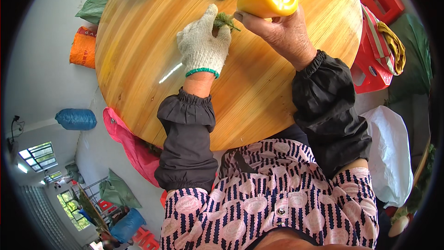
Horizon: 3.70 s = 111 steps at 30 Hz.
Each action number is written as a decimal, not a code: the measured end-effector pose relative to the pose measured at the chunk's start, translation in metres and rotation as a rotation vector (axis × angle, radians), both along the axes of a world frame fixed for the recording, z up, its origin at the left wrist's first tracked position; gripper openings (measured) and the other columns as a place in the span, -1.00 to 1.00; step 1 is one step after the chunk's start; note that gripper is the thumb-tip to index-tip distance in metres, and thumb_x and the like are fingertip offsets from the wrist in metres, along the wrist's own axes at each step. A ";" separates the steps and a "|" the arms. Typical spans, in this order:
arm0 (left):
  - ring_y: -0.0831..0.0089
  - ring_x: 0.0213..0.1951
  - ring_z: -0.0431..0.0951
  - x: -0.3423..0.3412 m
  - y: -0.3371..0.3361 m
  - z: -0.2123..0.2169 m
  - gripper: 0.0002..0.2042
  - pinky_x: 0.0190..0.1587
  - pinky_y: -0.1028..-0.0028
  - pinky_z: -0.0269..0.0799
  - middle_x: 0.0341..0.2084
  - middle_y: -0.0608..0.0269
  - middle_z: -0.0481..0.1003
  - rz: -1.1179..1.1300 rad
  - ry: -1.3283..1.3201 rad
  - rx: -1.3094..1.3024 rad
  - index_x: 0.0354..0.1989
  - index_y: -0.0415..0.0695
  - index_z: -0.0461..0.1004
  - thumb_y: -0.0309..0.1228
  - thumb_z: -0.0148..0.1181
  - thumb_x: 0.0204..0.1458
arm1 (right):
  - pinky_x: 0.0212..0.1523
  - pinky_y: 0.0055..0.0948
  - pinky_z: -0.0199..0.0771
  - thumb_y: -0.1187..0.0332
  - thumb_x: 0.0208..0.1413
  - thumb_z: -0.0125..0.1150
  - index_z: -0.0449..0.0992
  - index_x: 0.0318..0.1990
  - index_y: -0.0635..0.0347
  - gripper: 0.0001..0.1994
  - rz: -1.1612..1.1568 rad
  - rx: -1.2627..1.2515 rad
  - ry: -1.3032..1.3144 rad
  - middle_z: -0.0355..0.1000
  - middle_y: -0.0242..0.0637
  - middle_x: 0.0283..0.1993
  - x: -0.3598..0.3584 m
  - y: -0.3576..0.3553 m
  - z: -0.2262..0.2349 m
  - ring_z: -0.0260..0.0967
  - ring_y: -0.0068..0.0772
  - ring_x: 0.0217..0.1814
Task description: Applying liquid from a squeeze bottle to the stems of plant bundles on a table.
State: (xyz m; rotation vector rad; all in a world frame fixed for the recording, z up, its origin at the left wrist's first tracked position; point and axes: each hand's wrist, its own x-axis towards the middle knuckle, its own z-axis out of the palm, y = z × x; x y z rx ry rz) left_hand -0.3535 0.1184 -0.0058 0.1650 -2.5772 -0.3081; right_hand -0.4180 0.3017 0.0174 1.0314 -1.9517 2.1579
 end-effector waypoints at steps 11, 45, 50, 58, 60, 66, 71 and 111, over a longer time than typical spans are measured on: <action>0.10 -0.36 0.61 0.001 0.002 0.004 -0.61 -0.18 0.22 0.53 -0.46 0.03 0.60 -0.025 -0.053 0.018 0.10 -0.12 0.58 -0.37 0.28 0.06 | -0.12 -0.54 0.61 0.51 0.06 0.47 0.59 -0.11 0.28 -0.75 -0.020 0.049 -0.010 0.62 -0.39 -0.20 0.004 0.007 0.005 0.59 -0.58 -0.16; 0.13 -0.32 0.64 0.003 0.003 0.007 -0.67 -0.13 0.25 0.54 -0.38 0.02 0.64 -0.060 0.014 0.029 0.04 -0.11 0.62 -0.38 0.31 0.08 | -0.20 -0.51 0.51 0.40 0.06 0.45 0.56 -0.12 0.24 -0.74 -0.039 -0.033 0.001 0.55 -0.38 -0.24 0.004 0.022 0.022 0.49 -0.56 -0.25; 0.15 -0.32 0.65 0.003 0.004 0.008 -0.67 -0.14 0.28 0.54 -0.36 0.00 0.64 -0.051 -0.005 0.054 0.06 -0.12 0.62 -0.40 0.31 0.09 | -0.16 -0.50 0.46 0.47 -0.01 0.44 0.53 -0.09 0.26 -0.69 -0.043 -0.160 -0.041 0.51 -0.41 -0.23 0.001 0.025 0.028 0.43 -0.58 -0.21; 0.28 -0.10 0.67 0.003 0.005 -0.006 -0.64 0.04 0.37 0.53 -0.14 0.00 0.66 -0.037 0.036 0.280 0.11 -0.20 0.59 -0.52 0.29 0.09 | -0.45 -0.56 0.36 0.34 0.12 0.29 0.50 -0.26 0.21 -0.84 -0.213 -0.350 -0.409 0.47 -0.36 -0.39 -0.018 0.037 0.023 0.36 -0.56 -0.48; 0.30 -0.04 0.66 0.004 0.000 -0.010 -0.64 0.09 0.39 0.51 -0.08 0.01 0.66 0.020 0.050 0.354 0.11 -0.22 0.59 -0.54 0.27 0.09 | -0.46 -0.58 0.35 0.32 0.13 0.30 0.49 -0.24 0.21 -0.83 -0.194 -0.483 -0.522 0.47 -0.36 -0.39 -0.026 0.030 0.014 0.36 -0.56 -0.48; 0.33 0.03 0.63 0.036 -0.003 -0.007 -0.66 0.15 0.44 0.48 0.04 0.04 0.62 -0.005 0.220 0.423 0.09 -0.30 0.57 -0.58 0.20 0.10 | -0.39 -0.47 0.36 0.35 0.16 0.38 0.51 -0.26 0.28 -0.80 -0.068 -0.731 -0.629 0.46 -0.27 -0.35 -0.092 0.050 -0.052 0.31 -0.46 -0.42; 0.31 0.13 0.54 0.181 -0.023 0.021 -0.59 0.26 0.36 0.40 0.15 -0.02 0.52 0.243 0.564 0.637 0.17 -0.44 0.47 -0.72 0.17 0.09 | -0.34 -0.36 0.34 0.36 0.20 0.29 0.46 -0.19 0.29 -0.81 -0.097 -0.750 -0.708 0.44 -0.21 -0.31 -0.097 0.055 -0.061 0.27 -0.37 -0.39; 0.36 -0.36 0.61 -0.058 -0.015 0.004 -0.59 -0.24 0.32 0.55 -0.35 0.10 0.61 0.182 -0.036 0.302 0.24 -0.04 0.46 -0.38 0.19 0.20 | -0.47 -0.48 0.43 0.25 0.04 0.46 0.44 -0.22 0.21 -0.68 -0.424 -0.929 -0.706 0.44 -0.32 -0.40 -0.079 0.037 -0.039 0.32 -0.55 -0.55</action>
